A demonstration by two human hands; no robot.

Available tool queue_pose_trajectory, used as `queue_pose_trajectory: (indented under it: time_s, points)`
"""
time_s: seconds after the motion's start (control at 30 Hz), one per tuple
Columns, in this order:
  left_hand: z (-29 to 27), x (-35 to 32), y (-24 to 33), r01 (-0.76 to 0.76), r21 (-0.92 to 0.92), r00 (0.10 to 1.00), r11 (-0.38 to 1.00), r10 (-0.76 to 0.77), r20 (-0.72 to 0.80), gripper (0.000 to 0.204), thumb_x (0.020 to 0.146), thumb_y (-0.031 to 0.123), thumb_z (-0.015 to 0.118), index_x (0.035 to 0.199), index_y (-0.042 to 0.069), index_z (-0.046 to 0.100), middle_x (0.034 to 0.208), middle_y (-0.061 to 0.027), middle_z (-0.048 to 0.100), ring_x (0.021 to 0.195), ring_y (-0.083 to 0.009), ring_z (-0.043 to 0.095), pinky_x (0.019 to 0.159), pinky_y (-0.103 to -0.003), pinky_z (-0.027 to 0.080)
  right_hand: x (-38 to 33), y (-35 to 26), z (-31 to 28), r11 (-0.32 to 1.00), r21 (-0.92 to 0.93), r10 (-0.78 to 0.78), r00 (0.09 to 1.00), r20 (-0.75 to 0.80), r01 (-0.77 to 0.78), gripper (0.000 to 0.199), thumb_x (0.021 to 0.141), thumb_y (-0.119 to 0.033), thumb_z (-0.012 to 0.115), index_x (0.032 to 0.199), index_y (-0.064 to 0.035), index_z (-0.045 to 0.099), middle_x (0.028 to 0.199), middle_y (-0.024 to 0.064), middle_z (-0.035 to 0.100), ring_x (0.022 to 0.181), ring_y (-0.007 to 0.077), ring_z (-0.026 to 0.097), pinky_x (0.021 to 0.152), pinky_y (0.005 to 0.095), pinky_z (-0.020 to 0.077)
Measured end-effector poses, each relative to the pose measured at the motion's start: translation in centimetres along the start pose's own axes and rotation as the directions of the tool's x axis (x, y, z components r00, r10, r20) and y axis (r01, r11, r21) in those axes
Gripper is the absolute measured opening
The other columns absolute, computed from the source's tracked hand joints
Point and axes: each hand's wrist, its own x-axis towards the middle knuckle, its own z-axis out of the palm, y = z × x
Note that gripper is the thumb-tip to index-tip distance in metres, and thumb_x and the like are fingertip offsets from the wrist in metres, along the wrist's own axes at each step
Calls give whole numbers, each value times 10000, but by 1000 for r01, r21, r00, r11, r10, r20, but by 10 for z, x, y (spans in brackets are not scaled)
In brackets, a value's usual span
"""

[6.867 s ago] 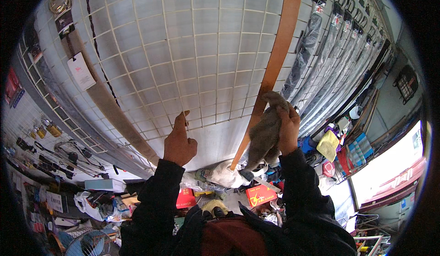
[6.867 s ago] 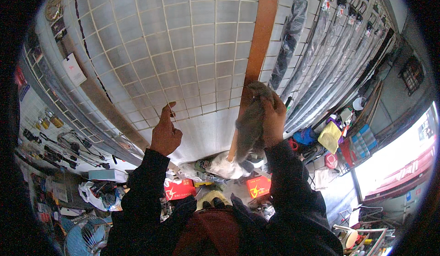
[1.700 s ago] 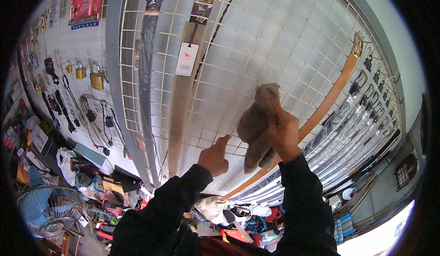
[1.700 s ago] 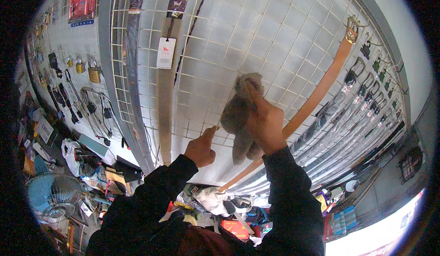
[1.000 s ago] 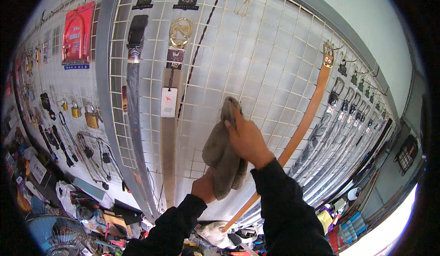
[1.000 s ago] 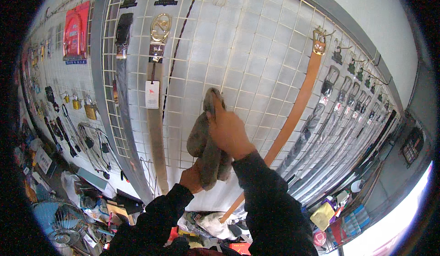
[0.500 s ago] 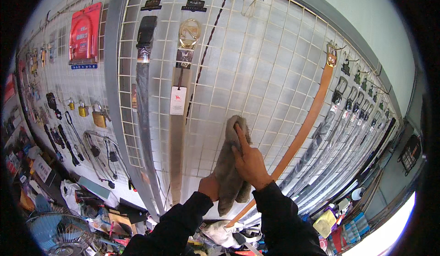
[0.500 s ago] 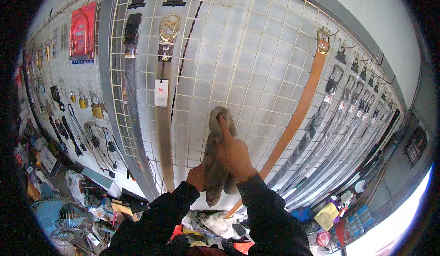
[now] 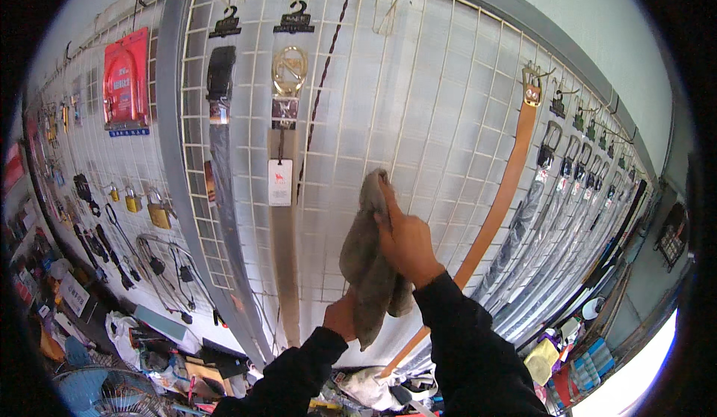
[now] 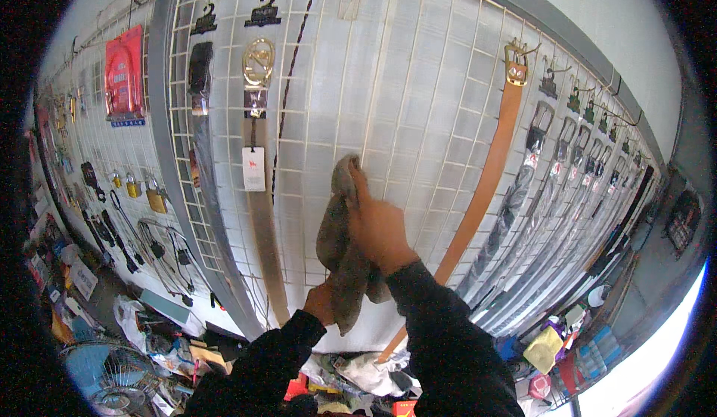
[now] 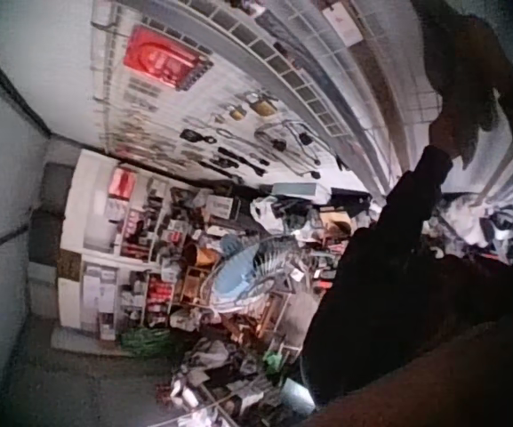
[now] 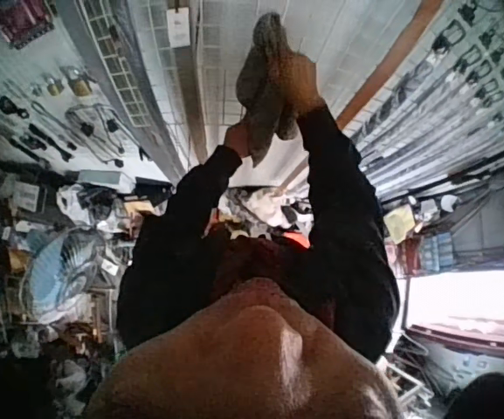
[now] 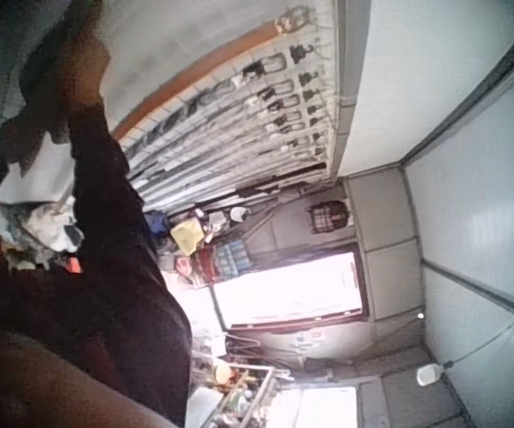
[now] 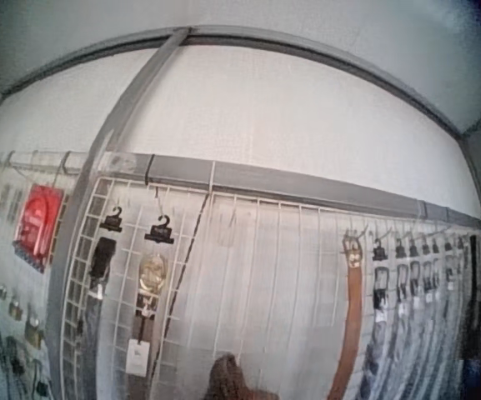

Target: The person wipes a white wire display grid with a cloth, moving methodically across the surface. They briefly adjust a hanging item before resuming wiping. The person continues to clean different sections of the grid throughout the clip.

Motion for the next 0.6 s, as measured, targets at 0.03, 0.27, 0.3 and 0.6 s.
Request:
queue_pose_trajectory:
  time_s: [0.03,0.27,0.3,0.6]
  points:
    - [3,1,-3,102,-15,994,995,-101,49,694,859,421,762,1405,90,491,1118,-194,727,1016,-396,714,835,-500,591,-2,3,4,999,-28,16,1000,20,-16,718,1030,-187,567,1664,-166,233,760,325,655,708,537,642,665,589,497]
    - [18,2,-25,-62,151,998,987,56,42,406,856,376,747,1142,88,722,1025,-182,742,940,-374,730,817,-496,596,-49,18,32,999,-24,34,998,59,-33,729,1003,-163,594,1655,-220,274,780,297,673,712,517,655,647,558,523]
    - [19,1,-27,-23,176,997,984,9,83,384,853,370,748,1111,86,733,1005,-184,743,932,-375,732,813,-497,597,-53,20,33,1000,18,4,1000,27,-4,719,994,-155,598,1646,-223,303,784,291,677,714,513,658,651,554,526]
    - [2,3,-7,76,20,997,997,-77,31,498,821,182,701,1292,59,595,1070,-221,729,963,-443,711,837,-525,582,-95,63,53,995,84,-69,987,147,57,608,977,-233,584,1569,-246,443,860,257,716,763,481,696,702,550,569]
